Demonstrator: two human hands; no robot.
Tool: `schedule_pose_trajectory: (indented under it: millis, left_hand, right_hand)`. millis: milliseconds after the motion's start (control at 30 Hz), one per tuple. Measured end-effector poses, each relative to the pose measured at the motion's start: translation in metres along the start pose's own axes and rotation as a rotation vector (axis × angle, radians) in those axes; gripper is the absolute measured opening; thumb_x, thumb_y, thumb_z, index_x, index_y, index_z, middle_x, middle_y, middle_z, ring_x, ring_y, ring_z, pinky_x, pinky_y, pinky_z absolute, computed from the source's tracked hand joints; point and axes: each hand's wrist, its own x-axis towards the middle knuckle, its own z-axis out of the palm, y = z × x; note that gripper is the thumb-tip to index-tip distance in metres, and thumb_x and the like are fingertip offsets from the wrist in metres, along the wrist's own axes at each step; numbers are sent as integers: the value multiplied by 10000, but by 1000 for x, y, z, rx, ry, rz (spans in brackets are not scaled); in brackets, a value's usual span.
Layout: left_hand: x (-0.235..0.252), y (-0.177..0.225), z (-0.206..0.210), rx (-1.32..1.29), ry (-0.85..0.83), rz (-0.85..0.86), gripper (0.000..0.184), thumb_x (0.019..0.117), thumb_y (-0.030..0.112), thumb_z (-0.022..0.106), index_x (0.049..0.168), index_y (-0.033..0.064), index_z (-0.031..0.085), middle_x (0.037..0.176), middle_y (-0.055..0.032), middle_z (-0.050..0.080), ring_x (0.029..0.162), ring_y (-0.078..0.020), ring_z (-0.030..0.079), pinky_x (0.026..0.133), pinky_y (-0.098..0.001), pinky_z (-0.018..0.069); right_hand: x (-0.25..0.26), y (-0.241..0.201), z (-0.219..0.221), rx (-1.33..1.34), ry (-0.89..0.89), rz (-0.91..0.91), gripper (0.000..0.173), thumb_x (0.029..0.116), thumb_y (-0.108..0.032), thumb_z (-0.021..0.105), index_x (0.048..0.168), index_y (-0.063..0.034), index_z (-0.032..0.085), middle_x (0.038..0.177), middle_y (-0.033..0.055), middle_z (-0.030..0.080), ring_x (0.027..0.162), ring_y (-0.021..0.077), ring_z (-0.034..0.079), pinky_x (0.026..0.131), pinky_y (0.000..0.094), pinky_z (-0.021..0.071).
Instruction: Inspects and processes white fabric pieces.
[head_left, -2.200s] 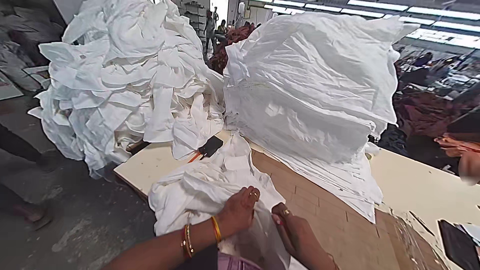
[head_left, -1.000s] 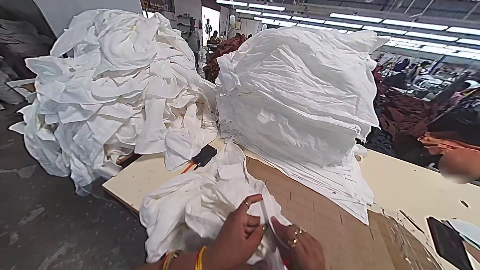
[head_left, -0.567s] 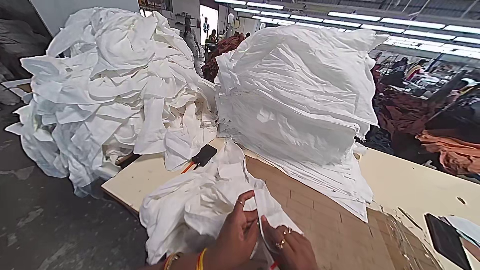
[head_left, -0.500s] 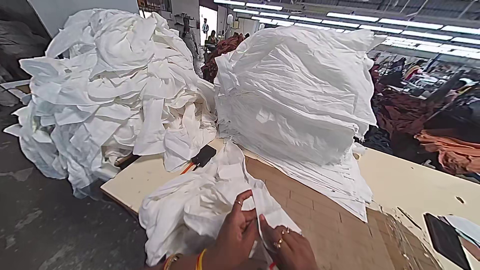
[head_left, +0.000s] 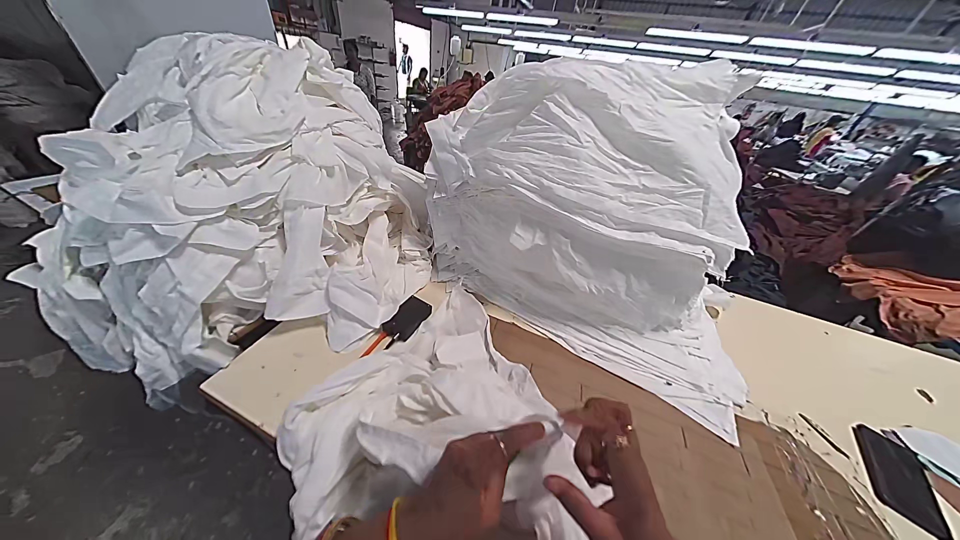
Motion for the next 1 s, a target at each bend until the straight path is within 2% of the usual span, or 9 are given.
schedule_pose_trajectory:
  millis: [67, 167, 500, 600, 700, 767, 833, 900, 1000]
  left_hand:
    - [-4, 1, -1, -23, -189, 34, 307, 946, -81, 528, 1189, -37, 711, 1087, -193, 758, 1012, -267, 751, 936, -345, 575]
    - [-4, 3, -5, -52, -434, -34, 375, 920, -111, 547, 1234, 10, 713, 1090, -215, 736, 1001, -368, 734, 867, -476, 595]
    - [-6, -6, 8, -72, -231, -106, 381, 891, 20, 648, 1240, -79, 534, 963, -181, 657, 861, -263, 687, 784, -332, 578]
    - [-3, -4, 7, -116, -123, -125, 185, 864, 54, 700, 1020, -44, 689, 874, -148, 689, 757, -164, 683, 696, -223, 562]
    - [-9, -8, 7, -142, -52, -91, 122, 922, 129, 694, 963, 15, 706, 909, -107, 691, 797, -52, 669, 727, -124, 544]
    - [-10, -7, 3, -149, -41, -108, 151, 936, 164, 701, 977, 19, 709, 906, -97, 696, 776, -6, 657, 700, -93, 532]
    - [-11, -8, 0, -122, -37, -111, 176, 948, 186, 692, 985, 17, 720, 892, -94, 695, 731, 15, 619, 669, -72, 497]
    - [-11, -9, -1, -104, -25, -95, 189, 957, 194, 679, 991, 15, 732, 887, -94, 703, 710, 28, 610, 660, -60, 486]
    - [-11, -11, 1, -91, 7, -69, 217, 980, 230, 661, 983, 23, 725, 868, -79, 695, 684, 47, 580, 642, -48, 462]
  right_hand:
    - [3, -2, -7, -232, -90, -5, 503, 923, -474, 714, 1226, -106, 555, 1150, 122, 545, 831, 65, 560, 668, 168, 478]
    - [2, 1, -12, -244, -267, 30, 225, 817, -243, 756, 880, -33, 707, 879, 150, 707, 830, 316, 673, 673, 439, 523]
    - [-5, -18, 15, -371, -199, -28, 120, 863, -139, 718, 835, -23, 716, 840, 146, 712, 783, 273, 707, 619, 355, 564]
    - [-6, -17, 8, -308, 15, -82, 312, 1071, -268, 453, 987, -58, 668, 936, 89, 687, 882, 149, 673, 778, 247, 553]
    - [1, -8, -11, -61, 328, -29, 421, 1090, -546, 265, 1296, -346, 573, 1183, -225, 618, 1023, -96, 577, 853, 124, 480]
    - [4, -8, -20, 74, 287, 7, 509, 1041, -652, 195, 1276, -368, 546, 1157, -266, 608, 1059, -112, 555, 894, 128, 447]
    - [1, -13, -15, 339, 179, 131, 625, 982, -729, 192, 1095, -321, 652, 897, -226, 668, 817, -109, 608, 718, 114, 489]
    - [-4, -17, -2, 454, 87, 189, 593, 1027, -651, 243, 1029, -225, 656, 811, -158, 667, 715, -76, 616, 631, 127, 509]
    - [-11, -20, 13, 315, 132, 92, 135, 1069, -242, 527, 1100, -129, 593, 996, -102, 679, 893, -48, 673, 785, 172, 603]
